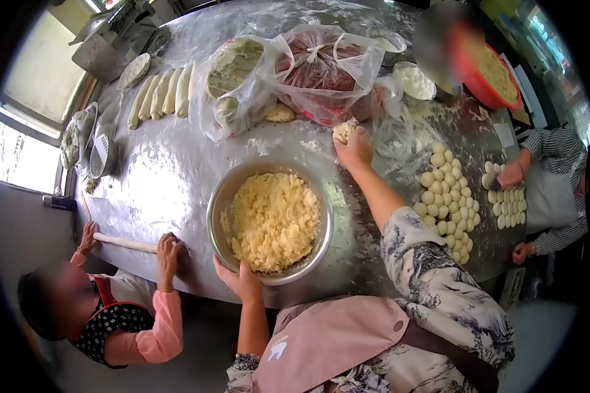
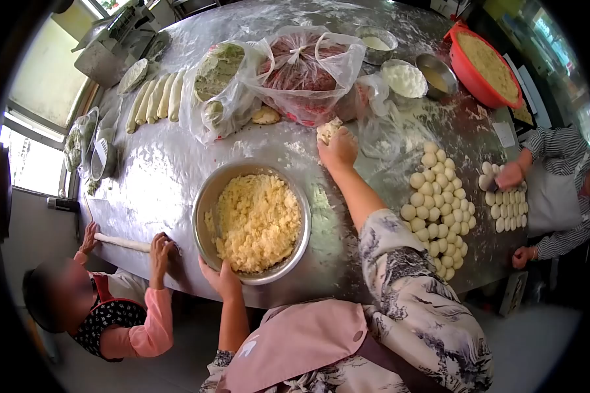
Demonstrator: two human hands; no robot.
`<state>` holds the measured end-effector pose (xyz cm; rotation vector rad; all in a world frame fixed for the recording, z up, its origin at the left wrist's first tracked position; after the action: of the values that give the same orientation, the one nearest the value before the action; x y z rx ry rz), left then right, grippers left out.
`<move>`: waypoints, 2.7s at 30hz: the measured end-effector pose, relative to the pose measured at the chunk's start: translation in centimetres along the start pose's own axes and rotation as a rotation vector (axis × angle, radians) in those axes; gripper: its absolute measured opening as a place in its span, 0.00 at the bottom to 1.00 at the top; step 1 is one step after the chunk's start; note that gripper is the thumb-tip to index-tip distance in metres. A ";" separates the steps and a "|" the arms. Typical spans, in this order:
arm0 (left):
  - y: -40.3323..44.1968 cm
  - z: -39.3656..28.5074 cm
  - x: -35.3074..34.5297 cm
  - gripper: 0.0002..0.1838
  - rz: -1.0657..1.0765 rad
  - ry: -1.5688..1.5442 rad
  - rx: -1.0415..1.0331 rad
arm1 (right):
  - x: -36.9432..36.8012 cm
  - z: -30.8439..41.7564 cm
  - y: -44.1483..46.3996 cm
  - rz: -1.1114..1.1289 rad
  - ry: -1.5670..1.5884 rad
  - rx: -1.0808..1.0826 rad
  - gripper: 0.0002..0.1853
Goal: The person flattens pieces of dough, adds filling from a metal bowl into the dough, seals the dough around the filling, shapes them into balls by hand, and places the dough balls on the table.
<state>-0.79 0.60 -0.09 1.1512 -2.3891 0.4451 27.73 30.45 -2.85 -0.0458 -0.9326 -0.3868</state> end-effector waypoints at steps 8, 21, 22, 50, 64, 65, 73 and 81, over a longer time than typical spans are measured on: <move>7.3 -2.0 -1.1 0.29 0.027 0.209 -0.202 | 10.8 -1.9 -11.0 0.070 0.362 0.270 0.29; 4.6 4.1 2.1 0.31 0.122 0.072 -0.201 | 12.1 -6.5 -24.4 0.467 0.213 0.409 0.36; 4.5 5.8 2.5 0.31 0.129 0.041 -0.174 | 11.8 -6.6 -24.1 0.444 0.222 0.462 0.35; 0.6 5.1 1.3 0.23 0.088 0.420 -0.499 | 5.0 -2.5 -25.6 0.031 -0.029 0.681 0.13; -0.2 4.9 0.7 0.27 0.473 0.683 -0.780 | 6.9 -1.5 -25.3 -0.076 0.021 0.483 0.07; -0.2 5.0 0.8 0.28 0.466 0.680 -0.780 | 7.0 -1.4 -25.3 -0.067 0.052 0.476 0.07; -0.7 4.3 1.1 0.29 0.459 0.653 -0.799 | 7.7 -2.0 -25.4 -0.016 0.153 0.458 0.10; -1.0 4.2 1.1 0.28 0.415 0.621 -0.838 | 7.1 -2.7 -26.0 -0.128 0.166 0.442 0.23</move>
<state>-1.67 -2.72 -3.00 0.1080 -1.9021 -0.0944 24.65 3.59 -2.14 0.4455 -0.8407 -0.2903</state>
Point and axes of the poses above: each hand's wrist, its own y-axis towards the middle knuckle, its own x-axis out of the back of the hand, z = x × y, the point moved 1 cm from there along y, towards the middle knuckle, and after that the axes turned 11 degrees about y, right-handed, at the moved point
